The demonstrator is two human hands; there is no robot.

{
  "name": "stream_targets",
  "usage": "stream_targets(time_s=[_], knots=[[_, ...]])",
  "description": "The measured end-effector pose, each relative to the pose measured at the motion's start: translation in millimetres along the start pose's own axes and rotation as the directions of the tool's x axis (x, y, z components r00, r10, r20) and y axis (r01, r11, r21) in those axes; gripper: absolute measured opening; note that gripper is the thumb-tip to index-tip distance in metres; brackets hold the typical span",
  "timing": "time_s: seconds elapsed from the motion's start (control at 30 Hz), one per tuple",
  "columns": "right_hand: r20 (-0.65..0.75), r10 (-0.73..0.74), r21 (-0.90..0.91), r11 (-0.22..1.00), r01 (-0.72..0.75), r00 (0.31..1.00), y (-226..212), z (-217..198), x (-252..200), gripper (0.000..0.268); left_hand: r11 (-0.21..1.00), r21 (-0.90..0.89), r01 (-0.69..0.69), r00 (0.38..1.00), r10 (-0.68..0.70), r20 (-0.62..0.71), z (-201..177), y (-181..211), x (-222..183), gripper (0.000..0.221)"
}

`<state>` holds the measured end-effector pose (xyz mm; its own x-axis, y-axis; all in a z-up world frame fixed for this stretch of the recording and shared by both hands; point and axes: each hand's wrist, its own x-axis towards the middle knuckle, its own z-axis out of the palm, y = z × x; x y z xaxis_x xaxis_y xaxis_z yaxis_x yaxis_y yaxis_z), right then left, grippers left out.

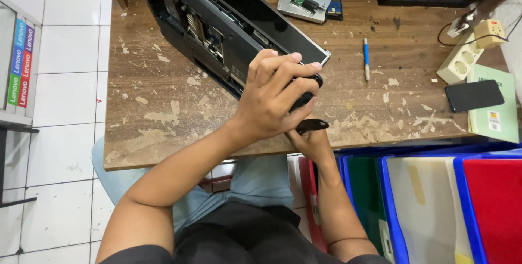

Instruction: Disassembling a laptop by removing the keyboard bezel and the LCD screen using a prying tool.

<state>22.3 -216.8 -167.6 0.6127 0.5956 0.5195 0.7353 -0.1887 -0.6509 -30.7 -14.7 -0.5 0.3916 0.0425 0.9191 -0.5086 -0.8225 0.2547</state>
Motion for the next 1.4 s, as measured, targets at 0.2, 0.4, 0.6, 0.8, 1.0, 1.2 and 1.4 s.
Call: stream_targets(time_s=[0.2,0.4,0.6,0.8,1.0,1.2,1.4], knots=[[0.012,0.096,0.219,0.971,-0.096,0.995,-74.4,-25.6,59.6,0.013,0.999,-0.007,-0.047,0.998,0.047,-0.036,5.8,-10.9,3.0,0.015],[0.001,0.506,0.050,0.861,-0.506,0.862,-61.0,-41.2,51.1,0.076,0.992,-0.041,-0.122,0.992,0.124,0.040,2.3,-22.9,14.7,0.025],[0.001,0.775,-0.095,0.629,-0.772,0.632,-55.1,-71.0,60.2,0.092,0.963,-0.227,-0.145,0.963,0.190,0.193,-29.6,-42.5,23.6,0.043],[-0.165,0.620,-0.360,0.687,-0.632,0.767,-57.2,-78.9,57.5,0.076,0.997,-0.050,0.055,0.998,-0.056,-0.018,-70.8,-106.0,5.0,0.031],[-0.058,0.102,0.095,0.991,-0.096,0.993,-69.6,-40.9,58.0,0.038,0.872,0.007,0.490,0.811,-0.453,-0.369,-103.2,-237.1,-62.5,0.043],[-0.322,0.023,0.127,0.992,0.020,0.947,-56.4,9.5,67.7,0.051,0.820,0.022,0.572,0.818,-0.572,0.060,-107.8,-298.6,-95.6,0.069],[-0.598,-0.016,0.170,0.975,0.146,0.801,-31.2,35.1,83.3,0.045,0.756,-0.264,0.598,0.797,-0.596,0.098,-92.0,-293.2,-85.8,0.062]])
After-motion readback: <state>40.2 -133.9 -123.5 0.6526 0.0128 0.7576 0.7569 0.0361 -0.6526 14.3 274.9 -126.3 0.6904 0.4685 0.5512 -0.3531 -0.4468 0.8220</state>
